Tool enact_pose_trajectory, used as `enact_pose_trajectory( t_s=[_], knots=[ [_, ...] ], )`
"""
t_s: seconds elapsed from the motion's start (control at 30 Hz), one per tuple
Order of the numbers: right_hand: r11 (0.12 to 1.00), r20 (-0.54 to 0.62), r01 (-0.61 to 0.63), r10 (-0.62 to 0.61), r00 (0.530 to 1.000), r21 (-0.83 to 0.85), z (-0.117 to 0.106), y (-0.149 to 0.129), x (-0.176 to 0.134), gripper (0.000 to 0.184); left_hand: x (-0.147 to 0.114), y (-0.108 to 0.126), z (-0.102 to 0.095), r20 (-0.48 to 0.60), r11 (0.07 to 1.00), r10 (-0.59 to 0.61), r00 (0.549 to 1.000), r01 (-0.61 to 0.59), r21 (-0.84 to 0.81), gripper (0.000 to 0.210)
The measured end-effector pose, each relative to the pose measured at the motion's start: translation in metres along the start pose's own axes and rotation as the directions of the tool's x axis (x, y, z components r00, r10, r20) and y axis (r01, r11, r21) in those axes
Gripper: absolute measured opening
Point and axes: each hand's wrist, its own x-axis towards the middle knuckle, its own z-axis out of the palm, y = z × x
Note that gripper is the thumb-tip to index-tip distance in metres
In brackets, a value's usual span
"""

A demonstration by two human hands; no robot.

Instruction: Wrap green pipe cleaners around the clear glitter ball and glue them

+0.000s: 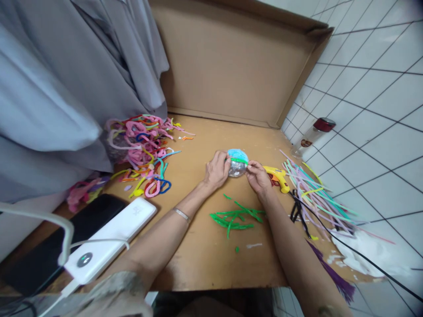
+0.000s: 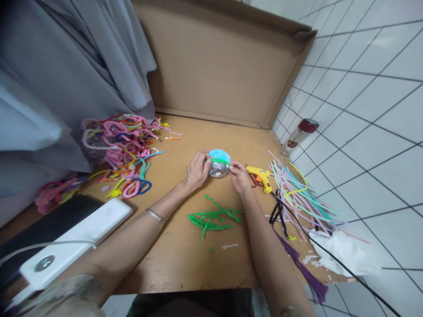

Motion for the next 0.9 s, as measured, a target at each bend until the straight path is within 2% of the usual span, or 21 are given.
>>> enact_pose_trajectory(
  t_s=[0.43, 0.9],
  knots=[
    [0.999, 0.004, -0.005, 0.004, 1.000, 0.032, 0.0022, -0.0016, -0.0010, 0.018, 0.0006, 0.0046, -0.0021, -0.007, 0.999, -0.007, 1.000, 0.007, -0.047, 0.018],
    [1.000, -0.022, -0.003, 0.003, 1.000, -0.013, 0.0028, -0.0007, -0.0005, 0.017, 0.0023, 0.0017, -0.0007, 0.008, 0.982, -0.097, 0.995, 0.097, -0.160, 0.022]
  ],
)
